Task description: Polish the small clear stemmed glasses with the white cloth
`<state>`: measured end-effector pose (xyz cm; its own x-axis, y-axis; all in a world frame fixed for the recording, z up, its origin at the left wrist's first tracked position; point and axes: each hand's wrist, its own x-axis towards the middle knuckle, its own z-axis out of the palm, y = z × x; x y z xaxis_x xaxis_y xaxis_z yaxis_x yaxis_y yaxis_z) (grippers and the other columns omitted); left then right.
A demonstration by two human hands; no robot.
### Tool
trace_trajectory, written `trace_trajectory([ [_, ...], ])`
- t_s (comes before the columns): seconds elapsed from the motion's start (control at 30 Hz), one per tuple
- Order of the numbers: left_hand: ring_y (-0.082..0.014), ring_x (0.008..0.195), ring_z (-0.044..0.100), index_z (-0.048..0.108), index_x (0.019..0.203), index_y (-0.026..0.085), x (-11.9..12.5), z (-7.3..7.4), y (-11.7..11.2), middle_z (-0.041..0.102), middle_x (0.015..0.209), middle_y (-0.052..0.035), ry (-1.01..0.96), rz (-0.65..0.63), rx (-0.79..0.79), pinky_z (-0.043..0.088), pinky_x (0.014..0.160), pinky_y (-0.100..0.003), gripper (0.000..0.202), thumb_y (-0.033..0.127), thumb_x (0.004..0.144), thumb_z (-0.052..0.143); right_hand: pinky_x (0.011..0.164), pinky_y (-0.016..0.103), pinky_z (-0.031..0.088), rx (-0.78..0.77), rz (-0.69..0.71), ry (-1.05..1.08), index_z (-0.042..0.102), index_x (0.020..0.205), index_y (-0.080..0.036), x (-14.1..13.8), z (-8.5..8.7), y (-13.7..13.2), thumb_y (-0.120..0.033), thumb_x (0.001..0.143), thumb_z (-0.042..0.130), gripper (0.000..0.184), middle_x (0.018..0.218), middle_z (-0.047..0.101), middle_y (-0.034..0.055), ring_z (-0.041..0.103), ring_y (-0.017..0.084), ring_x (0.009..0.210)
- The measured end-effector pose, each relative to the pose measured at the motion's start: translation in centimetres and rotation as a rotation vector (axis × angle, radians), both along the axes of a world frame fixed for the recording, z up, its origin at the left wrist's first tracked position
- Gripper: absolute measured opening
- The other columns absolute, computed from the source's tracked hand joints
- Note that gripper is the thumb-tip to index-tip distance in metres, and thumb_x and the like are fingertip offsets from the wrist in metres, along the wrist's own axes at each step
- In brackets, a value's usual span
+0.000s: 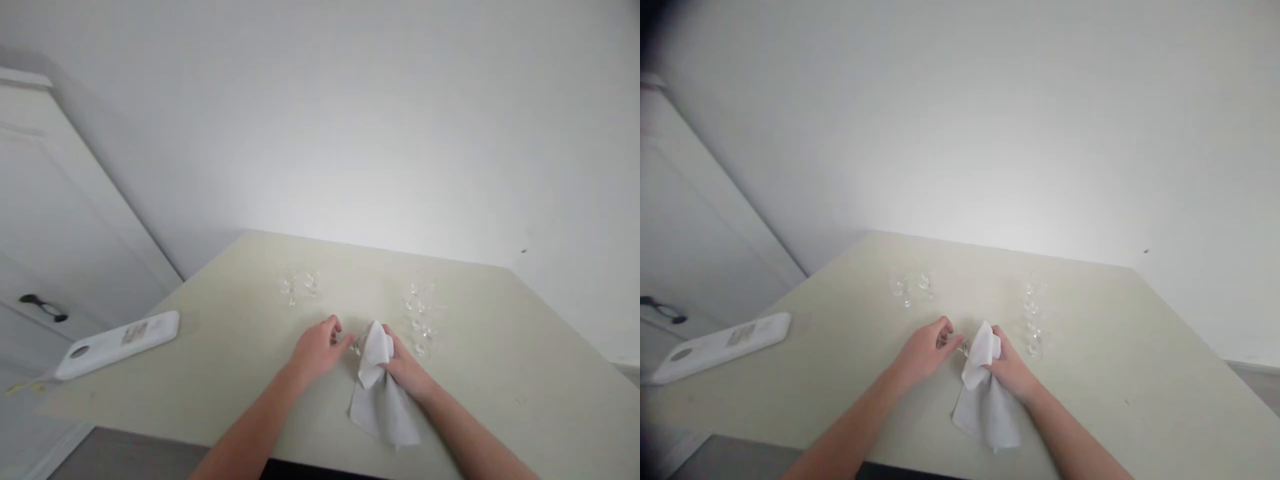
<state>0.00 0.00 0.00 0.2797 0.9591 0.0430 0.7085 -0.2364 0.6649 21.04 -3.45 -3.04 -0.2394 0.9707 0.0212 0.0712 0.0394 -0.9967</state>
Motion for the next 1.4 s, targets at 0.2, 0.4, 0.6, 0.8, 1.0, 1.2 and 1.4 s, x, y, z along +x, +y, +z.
trace_trajectory([
  [0.2,-0.0157,0.066,0.056,0.055,0.087,0.021,0.0,-0.1,0.0,0.061,0.075,-0.0016,-0.001,0.002,0.004,0.037,0.062,-0.026,0.031,0.051,0.082,0.05,0.069,0.027,0.043,-0.002,0.003,0.001,0.048,0.099,-0.022,-0.1,0.1,0.0,-0.039,0.07,0.073,0.042,0.083,0.054,-0.0021,0.052,0.016,0.077],
  [0.4,-0.0156,0.064,0.055,0.054,0.088,0.022,-0.2,-0.7,0.2,0.06,0.071,-0.0009,0.02,-0.018,0.04,0.036,0.06,-0.026,0.032,0.053,0.084,0.048,0.072,0.028,0.043,-0.017,-0.004,0.01,0.048,0.1,-0.022,-0.2,0.7,-0.2,-0.037,0.069,0.073,0.043,0.084,0.054,-0.0023,0.052,0.016,0.078],
  [0.6,-0.0155,0.066,0.056,0.054,0.088,0.022,-0.2,-0.8,0.3,0.062,0.075,-0.0019,0.015,-0.026,0.043,0.035,0.06,-0.025,0.034,0.054,0.084,0.048,0.072,0.028,0.043,-0.006,-0.003,-0.005,0.047,0.099,-0.022,-0.1,0.3,-0.2,-0.034,0.072,0.072,0.039,0.084,0.051,-0.0024,0.051,0.016,0.078],
  [0.8,-0.0156,0.065,0.056,0.055,0.088,0.022,-0.2,-0.6,0.2,0.062,0.074,-0.0017,0.014,-0.025,0.038,0.035,0.059,-0.025,0.034,0.054,0.084,0.048,0.071,0.027,0.042,-0.011,-0.008,-0.025,0.046,0.098,-0.022,-0.1,0.6,-0.2,-0.034,0.072,0.071,0.037,0.083,0.05,-0.0024,0.05,0.016,0.078],
  [1.0,-0.0159,0.066,0.056,0.055,0.087,0.021,-0.1,-0.5,0.1,0.062,0.075,-0.0021,0.019,-0.01,0.034,0.036,0.061,-0.026,0.032,0.052,0.083,0.05,0.07,0.026,0.04,-0.006,-0.005,-0.014,0.047,0.097,-0.022,-0.1,0.3,-0.1,-0.031,0.071,0.072,0.037,0.082,0.049,-0.0034,0.049,0.015,0.078],
  [1.2,-0.0164,0.067,0.056,0.055,0.086,0.021,-0.1,-0.6,0.1,0.062,0.076,-0.0023,-0.022,-0.006,0.023,0.035,0.061,-0.026,0.031,0.052,0.082,0.051,0.068,0.026,0.04,-0.014,0.011,0.004,0.047,0.098,-0.022,-0.1,0.4,-0.1,-0.03,0.071,0.072,0.038,0.083,0.051,-0.0031,0.048,0.015,0.077],
  [1.4,-0.0162,0.064,0.055,0.055,0.085,0.022,-0.2,-1.3,0.4,0.061,0.074,-0.002,-0.029,-0.011,0.078,0.033,0.058,-0.026,0.033,0.054,0.082,0.051,0.068,0.026,0.04,-0.015,0.007,0.011,0.047,0.099,-0.021,-0.1,0.5,-0.2,-0.031,0.071,0.072,0.039,0.083,0.051,-0.0029,0.049,0.015,0.076],
])
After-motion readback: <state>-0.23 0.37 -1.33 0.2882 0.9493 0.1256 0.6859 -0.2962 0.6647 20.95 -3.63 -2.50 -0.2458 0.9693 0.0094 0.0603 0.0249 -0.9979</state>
